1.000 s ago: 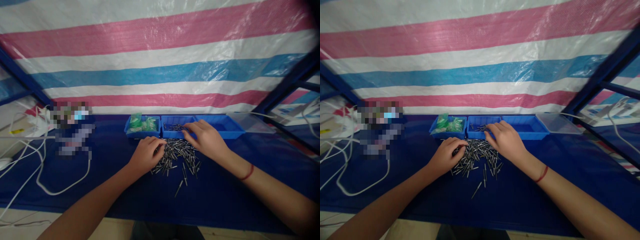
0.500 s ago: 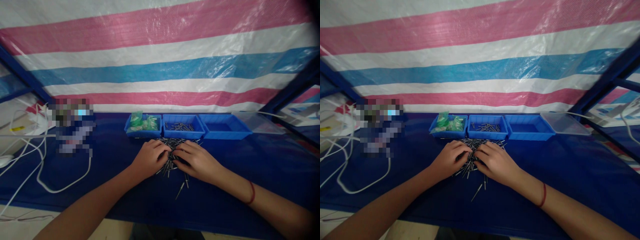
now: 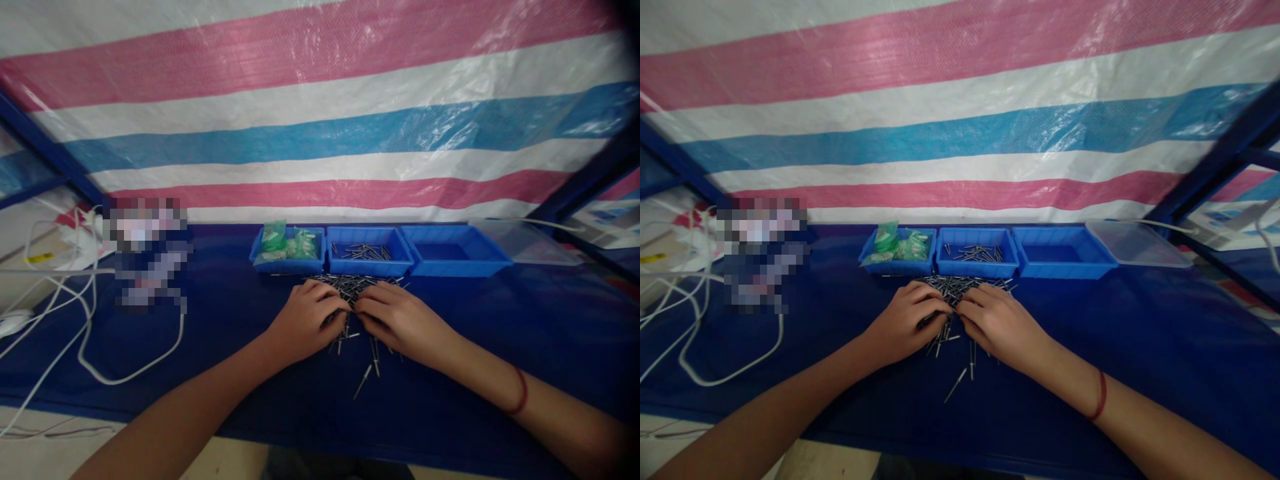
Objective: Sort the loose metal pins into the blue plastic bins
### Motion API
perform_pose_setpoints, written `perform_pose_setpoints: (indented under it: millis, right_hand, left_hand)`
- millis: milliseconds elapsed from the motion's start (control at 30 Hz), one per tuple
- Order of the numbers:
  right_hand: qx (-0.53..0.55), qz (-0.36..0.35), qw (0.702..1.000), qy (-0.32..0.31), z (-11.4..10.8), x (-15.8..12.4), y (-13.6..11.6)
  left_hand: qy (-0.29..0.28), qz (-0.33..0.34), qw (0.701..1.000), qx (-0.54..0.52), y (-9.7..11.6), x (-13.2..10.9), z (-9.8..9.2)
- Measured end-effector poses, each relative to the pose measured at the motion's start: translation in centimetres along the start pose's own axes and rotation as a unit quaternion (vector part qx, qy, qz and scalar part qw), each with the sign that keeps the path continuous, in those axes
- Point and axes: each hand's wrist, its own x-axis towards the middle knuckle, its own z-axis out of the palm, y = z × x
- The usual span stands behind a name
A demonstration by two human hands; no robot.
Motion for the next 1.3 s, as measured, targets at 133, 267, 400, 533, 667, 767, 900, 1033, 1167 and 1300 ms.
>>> perform_pose_setpoints:
  millis: [133,267,400,533,667,767,900,1033,1167,1300]
  right_hand:
    - [-0.033,0.014,0.999,0.005,-0.1,0.0,-0.3]
    - [-0.06,0.036,0.998,0.009,0.0,-0.1,-0.3]
    - [-0.064,0.041,0.997,0.009,0.3,-0.3,0.0]
    - [-0.041,0.05,0.998,0.018,0.3,-0.4,0.1]
    - [0.049,0.08,0.994,0.06,-0.1,-0.2,-0.2]
    - [0.168,0.11,0.973,0.109,-0.4,-0.1,-1.2]
    - [0.298,0.158,0.931,0.137,0.0,-0.1,-2.7]
    - [0.351,0.182,0.906,0.149,0.6,-0.4,-3.1]
    - [0.357,0.175,0.905,0.148,0.5,-0.4,-3.1]
    - [0.35,0.155,0.914,0.138,0.1,-0.1,-3.1]
  left_hand:
    - [-0.005,0.003,1.0,0.001,0.0,0.0,-0.1]
    - [-0.011,0.003,1.0,0.001,0.0,0.0,-0.1]
    - [-0.016,0.0,1.0,0.001,0.2,0.0,-0.1]
    - [-0.007,-0.01,1.0,0.001,0.2,-0.1,0.0]
    - [0.039,-0.028,0.999,-0.02,-0.2,-0.1,0.2]
    - [0.071,-0.034,0.994,-0.08,-0.3,0.0,0.3]
    - [0.089,-0.049,0.977,-0.189,0.2,0.2,0.3]
    - [0.108,-0.073,0.962,-0.242,0.8,0.1,0.2]
    - [0.125,-0.067,0.957,-0.253,1.0,0.0,0.1]
    - [0.143,-0.033,0.958,-0.247,1.0,0.0,0.0]
